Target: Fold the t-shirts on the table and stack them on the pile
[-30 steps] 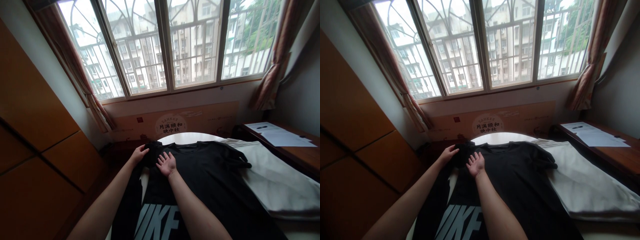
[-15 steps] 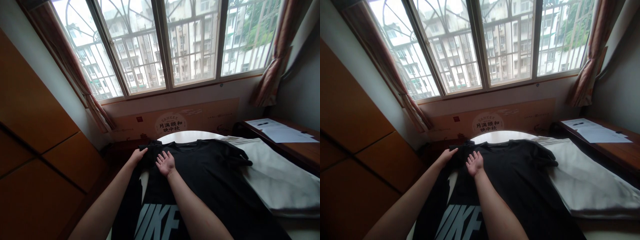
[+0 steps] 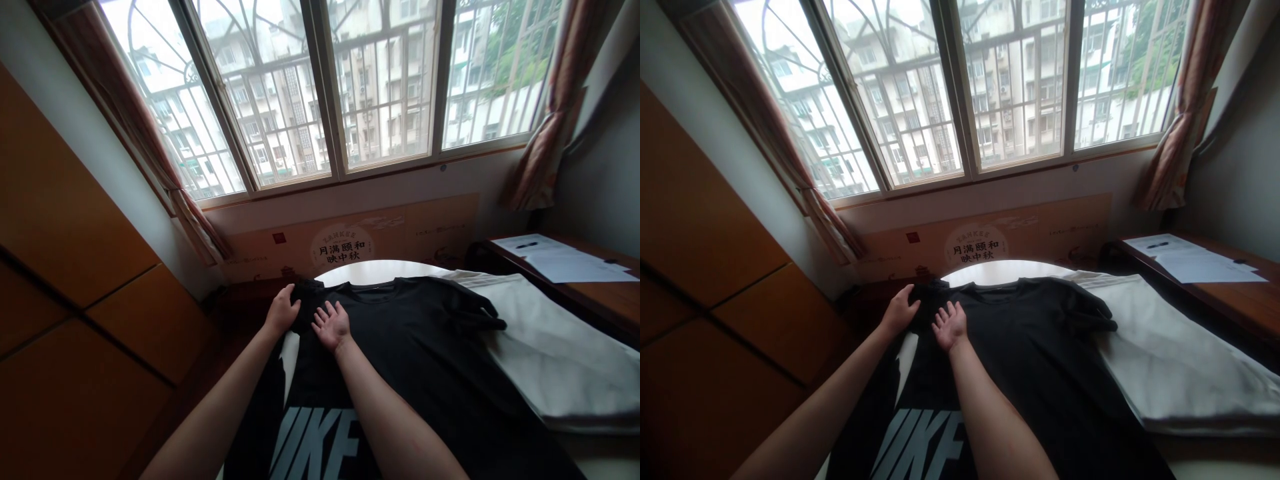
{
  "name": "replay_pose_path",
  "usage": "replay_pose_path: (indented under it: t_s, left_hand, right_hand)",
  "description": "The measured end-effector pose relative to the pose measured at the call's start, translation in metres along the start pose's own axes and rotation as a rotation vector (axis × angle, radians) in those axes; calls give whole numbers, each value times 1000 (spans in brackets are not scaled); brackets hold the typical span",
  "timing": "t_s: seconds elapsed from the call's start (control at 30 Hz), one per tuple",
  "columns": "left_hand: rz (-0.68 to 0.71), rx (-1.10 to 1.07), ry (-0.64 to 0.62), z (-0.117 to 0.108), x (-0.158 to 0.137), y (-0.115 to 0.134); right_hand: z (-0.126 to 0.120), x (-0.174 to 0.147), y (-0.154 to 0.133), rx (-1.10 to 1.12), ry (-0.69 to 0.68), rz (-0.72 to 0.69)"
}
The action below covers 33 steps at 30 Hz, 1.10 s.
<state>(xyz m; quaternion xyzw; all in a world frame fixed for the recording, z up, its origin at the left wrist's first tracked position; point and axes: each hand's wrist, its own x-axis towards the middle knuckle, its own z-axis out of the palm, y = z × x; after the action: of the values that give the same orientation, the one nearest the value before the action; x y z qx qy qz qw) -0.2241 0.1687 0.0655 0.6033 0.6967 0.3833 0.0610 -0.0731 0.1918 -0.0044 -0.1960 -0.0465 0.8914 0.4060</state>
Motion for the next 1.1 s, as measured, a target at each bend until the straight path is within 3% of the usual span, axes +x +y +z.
replay_pose_path:
  t_s: [0.13,0.27,0.4,0.57,0.7,0.9,1.1]
  left_hand:
    - [113,-86,-165,9,-13,29]
    - [74,-160,-255,0,-17,40]
    - [83,-7,-284,-11,-26,28]
    - [119,216,-404,8,-53,14]
    - [92,382,-363,19,-62,15]
    - [49,603,-274,14,-63,20]
    - [107,726,-450,22,-83,16]
  right_hand:
    - [0,0,0,6,-7,-3]
    - [4,-1,1,87,-151,-17]
    - [6,-3,1,137,-191,-37]
    - [4,-5,-1,148,-146,-35]
    - [2,-4,-2,121,-176,-45]
    - [0,2,-3,29,-144,-31]
    - [-4,9,-5,-68,-90,-155]
